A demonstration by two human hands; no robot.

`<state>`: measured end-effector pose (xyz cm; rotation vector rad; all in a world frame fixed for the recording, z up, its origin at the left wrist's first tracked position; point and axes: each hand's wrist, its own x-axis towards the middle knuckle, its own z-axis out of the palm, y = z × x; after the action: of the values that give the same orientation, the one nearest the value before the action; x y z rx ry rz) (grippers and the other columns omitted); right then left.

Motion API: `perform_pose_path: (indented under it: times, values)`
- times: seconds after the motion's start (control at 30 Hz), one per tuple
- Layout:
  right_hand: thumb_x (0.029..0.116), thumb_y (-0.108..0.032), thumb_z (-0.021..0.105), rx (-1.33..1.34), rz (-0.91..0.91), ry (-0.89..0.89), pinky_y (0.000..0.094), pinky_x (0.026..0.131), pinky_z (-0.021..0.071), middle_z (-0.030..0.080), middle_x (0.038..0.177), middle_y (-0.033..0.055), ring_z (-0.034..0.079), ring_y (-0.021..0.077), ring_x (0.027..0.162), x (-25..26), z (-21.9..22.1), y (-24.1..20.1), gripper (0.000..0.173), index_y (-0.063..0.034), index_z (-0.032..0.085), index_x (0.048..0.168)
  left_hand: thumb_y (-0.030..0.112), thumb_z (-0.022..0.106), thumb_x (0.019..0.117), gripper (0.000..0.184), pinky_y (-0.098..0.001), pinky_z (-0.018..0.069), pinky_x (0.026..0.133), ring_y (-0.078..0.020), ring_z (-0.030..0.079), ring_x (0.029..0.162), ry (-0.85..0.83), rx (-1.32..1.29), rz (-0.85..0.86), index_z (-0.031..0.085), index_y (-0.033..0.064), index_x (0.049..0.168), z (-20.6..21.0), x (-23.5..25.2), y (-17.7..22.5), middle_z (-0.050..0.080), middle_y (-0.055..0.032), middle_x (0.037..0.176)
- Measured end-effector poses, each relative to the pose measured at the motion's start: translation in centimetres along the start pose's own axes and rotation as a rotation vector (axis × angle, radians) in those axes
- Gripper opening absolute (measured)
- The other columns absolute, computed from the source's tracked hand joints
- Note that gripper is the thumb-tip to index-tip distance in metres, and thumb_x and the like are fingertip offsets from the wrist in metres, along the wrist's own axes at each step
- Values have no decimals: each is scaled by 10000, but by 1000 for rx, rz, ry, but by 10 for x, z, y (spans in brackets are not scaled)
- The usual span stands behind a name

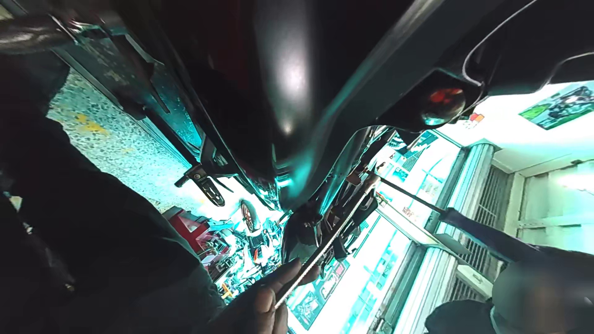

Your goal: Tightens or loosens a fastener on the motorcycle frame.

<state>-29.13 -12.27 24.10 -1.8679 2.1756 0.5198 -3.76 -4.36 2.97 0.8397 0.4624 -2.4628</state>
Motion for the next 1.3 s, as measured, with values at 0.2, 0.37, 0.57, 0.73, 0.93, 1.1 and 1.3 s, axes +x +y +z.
perform_pose_path:
  times: [0.2, 0.37, 0.57, 0.73, 0.93, 1.1, 1.3]
  values:
    - [1068, -415, 533, -177, 158, -96, 265, 660, 529, 656, 843, 104, 622, 79, 727, 21, -11, -19, 467, 40, 608, 992, 263, 359, 1134, 415, -193, 574, 675, -65, 727, 876, 31, -32, -14, 644, 53, 1350, -2, 0, 3, 724, -90, 1264]
    - [973, -320, 680, 195, 78, -163, 326, 1038, 490, 611, 1303, -54, 588, 126, 1219, 17, -14, -2, 345, -223, 577, 1288, 265, 364, 1133, 426, -181, 519, 584, -25, 651, 709, 60, -80, -51, 657, 28, 1332, -2, 0, 5, 734, -104, 1217]
    - [1058, -338, 567, -55, 71, 20, 157, 750, 530, 678, 1020, -81, 630, -42, 874, 11, 3, -8, 251, -113, 648, 1134, 270, 365, 1133, 427, -165, 519, 603, -8, 658, 732, 34, -78, -71, 645, 36, 1354, 1, 1, 11, 734, -90, 1230]
    - [981, -315, 676, 149, 113, -145, 264, 1017, 502, 601, 1308, -104, 583, 79, 1224, 11, -8, -2, 341, -249, 558, 1294, 284, 365, 1133, 439, -163, 517, 596, -13, 662, 731, 24, -88, -76, 636, 31, 1368, -1, 1, 9, 735, -94, 1227]
    - [1056, -352, 572, 66, 151, -71, 150, 710, 553, 694, 1024, -120, 652, -35, 854, 8, 0, -4, 229, -161, 646, 1156, 290, 352, 1136, 443, -170, 532, 621, -18, 677, 763, 7, -61, -63, 635, 39, 1367, 0, 2, 12, 727, -83, 1248]
    - [972, -307, 690, 139, 139, -143, 234, 938, 515, 607, 1206, -103, 606, 52, 1117, 6, -6, 0, 298, -244, 535, 1220, 319, 345, 1135, 459, -164, 529, 637, -10, 686, 821, -15, -45, -71, 623, 55, 1387, 4, 0, 11, 721, -63, 1268]
    - [1016, -363, 635, 80, 126, -44, 192, 873, 541, 666, 1093, -141, 642, -18, 999, 2, 4, 2, 242, -199, 598, 1189, 342, 334, 1135, 489, -191, 567, 706, -62, 724, 930, -17, -66, -36, 626, 36, 1381, 7, -1, 9, 723, -88, 1272]
